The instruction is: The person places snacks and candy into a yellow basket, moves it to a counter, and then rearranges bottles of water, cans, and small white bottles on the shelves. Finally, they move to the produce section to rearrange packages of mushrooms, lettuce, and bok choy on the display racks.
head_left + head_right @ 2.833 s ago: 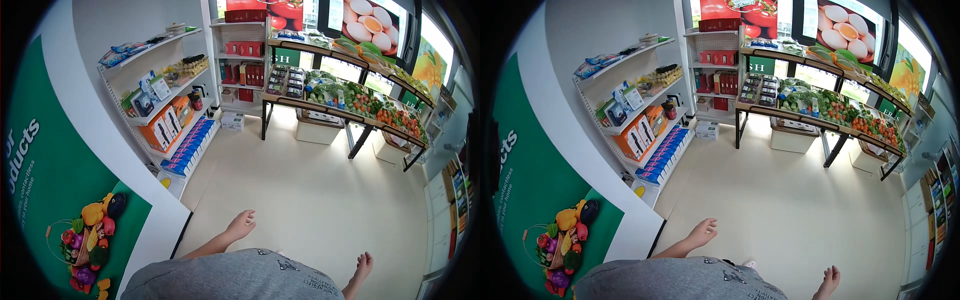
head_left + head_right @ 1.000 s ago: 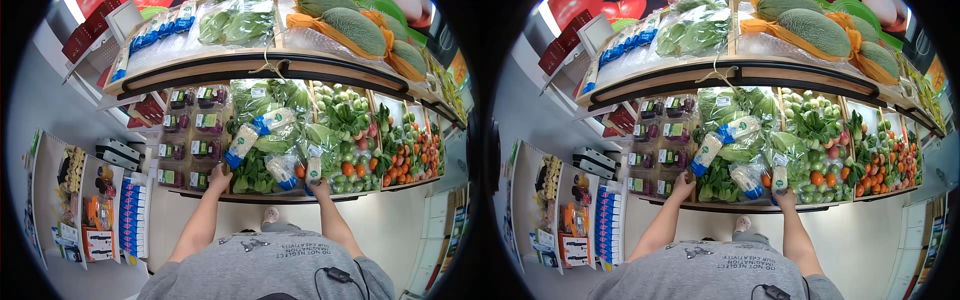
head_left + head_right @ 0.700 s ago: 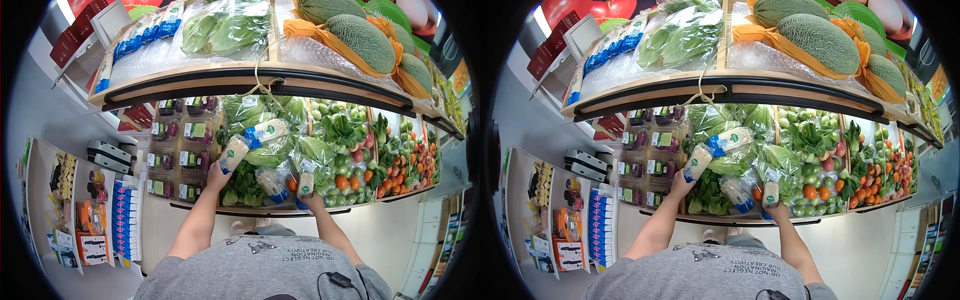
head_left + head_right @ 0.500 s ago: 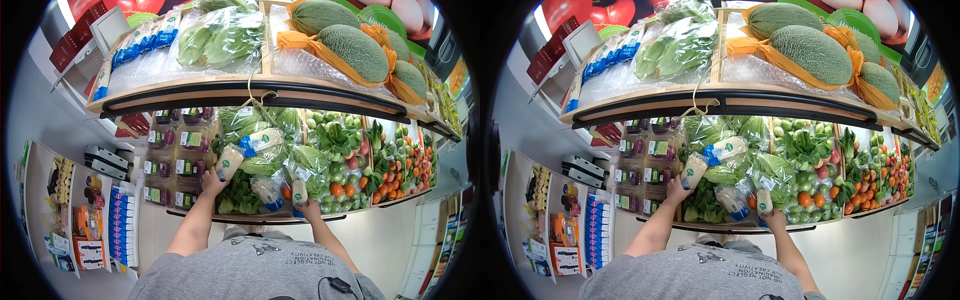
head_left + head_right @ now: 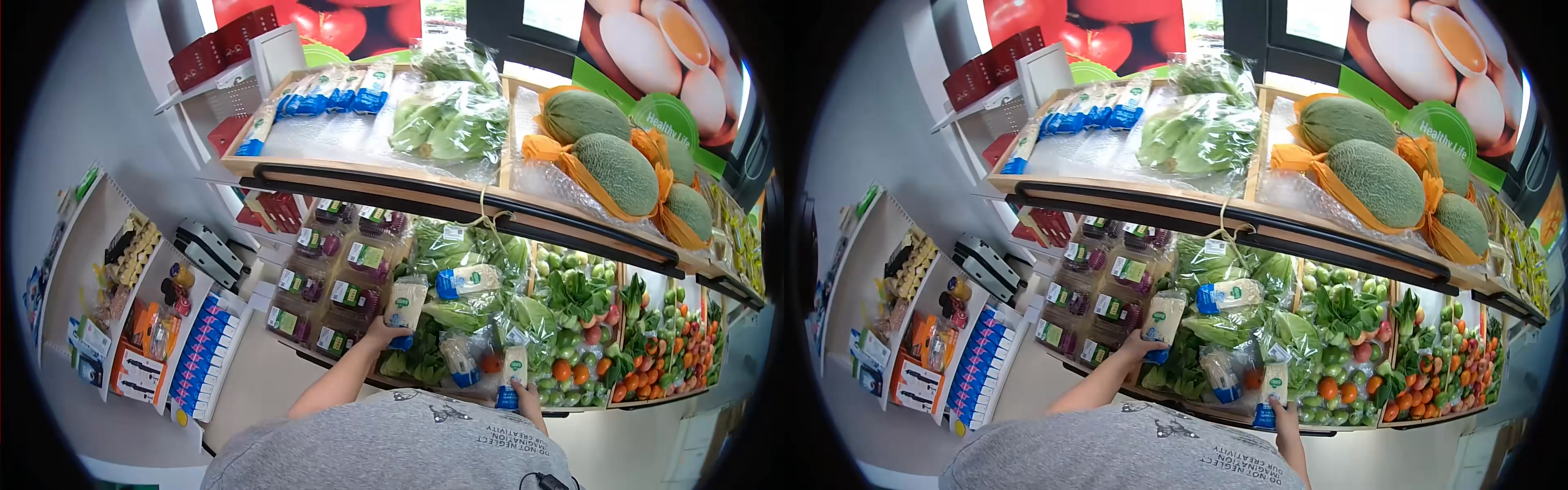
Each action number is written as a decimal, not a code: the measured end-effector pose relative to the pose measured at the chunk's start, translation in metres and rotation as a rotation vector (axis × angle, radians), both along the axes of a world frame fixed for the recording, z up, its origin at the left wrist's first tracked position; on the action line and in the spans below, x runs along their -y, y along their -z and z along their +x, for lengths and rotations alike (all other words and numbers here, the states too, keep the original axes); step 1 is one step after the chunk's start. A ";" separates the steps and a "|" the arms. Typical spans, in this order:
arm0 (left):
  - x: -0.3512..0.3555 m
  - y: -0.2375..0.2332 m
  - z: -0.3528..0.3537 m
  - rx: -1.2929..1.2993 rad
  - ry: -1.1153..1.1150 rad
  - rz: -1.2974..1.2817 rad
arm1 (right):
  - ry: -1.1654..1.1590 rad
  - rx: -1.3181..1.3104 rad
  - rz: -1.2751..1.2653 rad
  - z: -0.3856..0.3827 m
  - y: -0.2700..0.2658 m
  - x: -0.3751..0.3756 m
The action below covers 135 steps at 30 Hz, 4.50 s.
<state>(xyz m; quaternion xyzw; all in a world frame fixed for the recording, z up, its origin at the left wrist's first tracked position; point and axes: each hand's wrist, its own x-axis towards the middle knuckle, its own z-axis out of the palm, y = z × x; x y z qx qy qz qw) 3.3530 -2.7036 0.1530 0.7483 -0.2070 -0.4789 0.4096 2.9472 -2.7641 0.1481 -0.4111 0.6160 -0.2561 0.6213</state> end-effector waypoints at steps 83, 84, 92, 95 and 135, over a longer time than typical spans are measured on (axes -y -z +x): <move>-0.043 -0.047 0.156 1.033 0.216 -0.491 | 0.075 -0.704 -0.410 0.091 -0.046 -0.021; -0.033 -0.040 0.139 0.960 0.261 -0.451 | 0.038 -0.707 -0.355 0.075 -0.012 -0.033; 0.042 -0.019 0.033 0.852 0.534 -0.468 | -0.410 -0.717 -0.500 0.066 0.061 0.001; 0.046 -0.022 0.011 0.806 0.606 -0.403 | -0.615 -0.885 -0.194 0.095 0.085 0.006; -0.063 -0.125 0.129 -0.429 0.089 -0.463 | -0.434 0.853 0.202 0.239 -0.121 -0.010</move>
